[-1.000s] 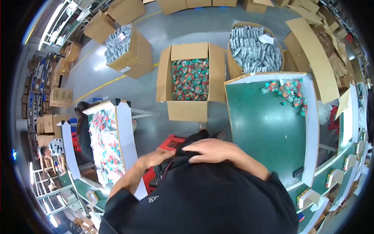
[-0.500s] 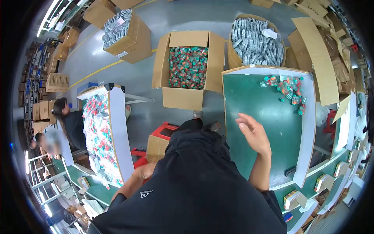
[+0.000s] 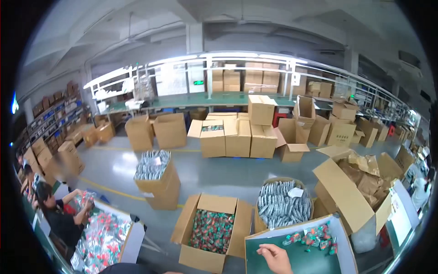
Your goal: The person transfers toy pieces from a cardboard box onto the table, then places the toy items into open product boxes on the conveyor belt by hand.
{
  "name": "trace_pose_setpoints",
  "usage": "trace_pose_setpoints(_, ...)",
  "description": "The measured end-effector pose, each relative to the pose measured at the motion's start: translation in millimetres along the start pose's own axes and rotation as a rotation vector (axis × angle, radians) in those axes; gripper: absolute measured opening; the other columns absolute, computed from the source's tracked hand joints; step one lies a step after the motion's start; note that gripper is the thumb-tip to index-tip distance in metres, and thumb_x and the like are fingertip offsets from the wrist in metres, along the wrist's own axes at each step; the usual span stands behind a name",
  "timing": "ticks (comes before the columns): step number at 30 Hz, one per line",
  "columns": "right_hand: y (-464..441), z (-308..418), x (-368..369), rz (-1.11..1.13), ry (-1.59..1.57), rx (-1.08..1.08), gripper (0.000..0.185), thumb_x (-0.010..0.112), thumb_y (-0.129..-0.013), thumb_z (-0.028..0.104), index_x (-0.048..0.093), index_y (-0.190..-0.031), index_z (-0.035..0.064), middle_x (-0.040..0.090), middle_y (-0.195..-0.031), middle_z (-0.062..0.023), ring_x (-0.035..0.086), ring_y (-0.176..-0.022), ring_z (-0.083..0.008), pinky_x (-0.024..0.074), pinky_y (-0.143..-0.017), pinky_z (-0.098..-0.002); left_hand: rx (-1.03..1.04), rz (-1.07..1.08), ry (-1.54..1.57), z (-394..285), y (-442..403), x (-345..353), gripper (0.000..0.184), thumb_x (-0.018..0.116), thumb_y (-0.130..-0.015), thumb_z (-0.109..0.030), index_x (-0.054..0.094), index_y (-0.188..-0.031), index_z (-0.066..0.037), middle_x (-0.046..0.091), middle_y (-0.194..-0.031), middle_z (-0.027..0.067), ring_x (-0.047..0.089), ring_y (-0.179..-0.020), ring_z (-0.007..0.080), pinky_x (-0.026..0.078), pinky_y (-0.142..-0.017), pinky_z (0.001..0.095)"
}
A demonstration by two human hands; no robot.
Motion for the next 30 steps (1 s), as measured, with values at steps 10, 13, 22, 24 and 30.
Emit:
trace_pose_setpoints(10,4,-124,128,0.123,-0.419,0.321,0.025,0.058,-0.105,0.021,0.063,-0.119,0.0008,0.067,-0.093,-0.0053,0.061,-0.082,-0.0146,0.0506,-0.075,-0.0292,-0.763,-0.398,0.048,-9,22,29,0.023,0.061,-0.1,-0.018,0.069,-0.105,0.003,0.07,-0.098,0.0087,0.065,-0.087,0.0154,0.053,-0.08,0.0312)
trace_pose_setpoints(13,11,-161,144,0.238,-0.341,0.527,0.033,0.056,-0.107,0.024,0.06,-0.131,0.0017,0.069,-0.112,-0.0086,0.065,-0.102,-0.018,0.0523,-0.089,-0.032,-0.706,-0.346,0.202,93,7,29,0.02,0.058,-0.102,-0.013,0.068,-0.11,0.002,0.069,-0.093,0.0049,0.063,-0.087,0.012,0.052,-0.081,0.0292)
trace_pose_setpoints(22,-63,-324,227,0.093,-0.068,1.077,0.064,0.052,-0.105,0.045,0.039,-0.155,0.006,0.045,-0.155,-0.0154,0.041,-0.144,-0.0258,0.0342,-0.117,-0.0423,-1.207,-0.186,-0.103,464,-14,26,0.072,0.07,-0.088,-0.044,0.054,-0.138,0.006,0.062,-0.134,0.0256,0.059,-0.127,0.0337,0.046,-0.107,0.0418)
trace_pose_setpoints(24,-77,-383,242,0.061,-0.053,1.152,0.067,0.051,-0.105,0.047,0.037,-0.156,0.0065,0.042,-0.157,-0.0157,0.038,-0.146,-0.0264,0.0318,-0.118,-0.0432,-1.229,-0.173,-0.055,512,-19,17,0.078,0.071,-0.085,-0.046,0.052,-0.137,0.008,0.059,-0.135,0.0283,0.056,-0.128,0.0375,0.045,-0.108,0.0444)
trace_pose_setpoints(30,-179,-617,280,-0.092,0.252,0.993,0.076,0.051,-0.103,0.052,0.036,-0.153,-0.0031,0.041,-0.156,-0.0198,0.037,-0.146,-0.0287,0.0286,-0.12,-0.04,-1.27,-0.243,-0.093,660,-64,-1,0.101,0.073,-0.081,-0.054,0.037,-0.146,0.014,0.047,-0.145,0.0348,0.044,-0.138,0.0456,0.035,-0.117,0.0476)
Point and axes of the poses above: each hand's wrist, its own y-axis away from the middle knuckle, its own x-axis out of the palm, z = x × y, the point moved 3 cm from there along -y, towards the middle knuckle
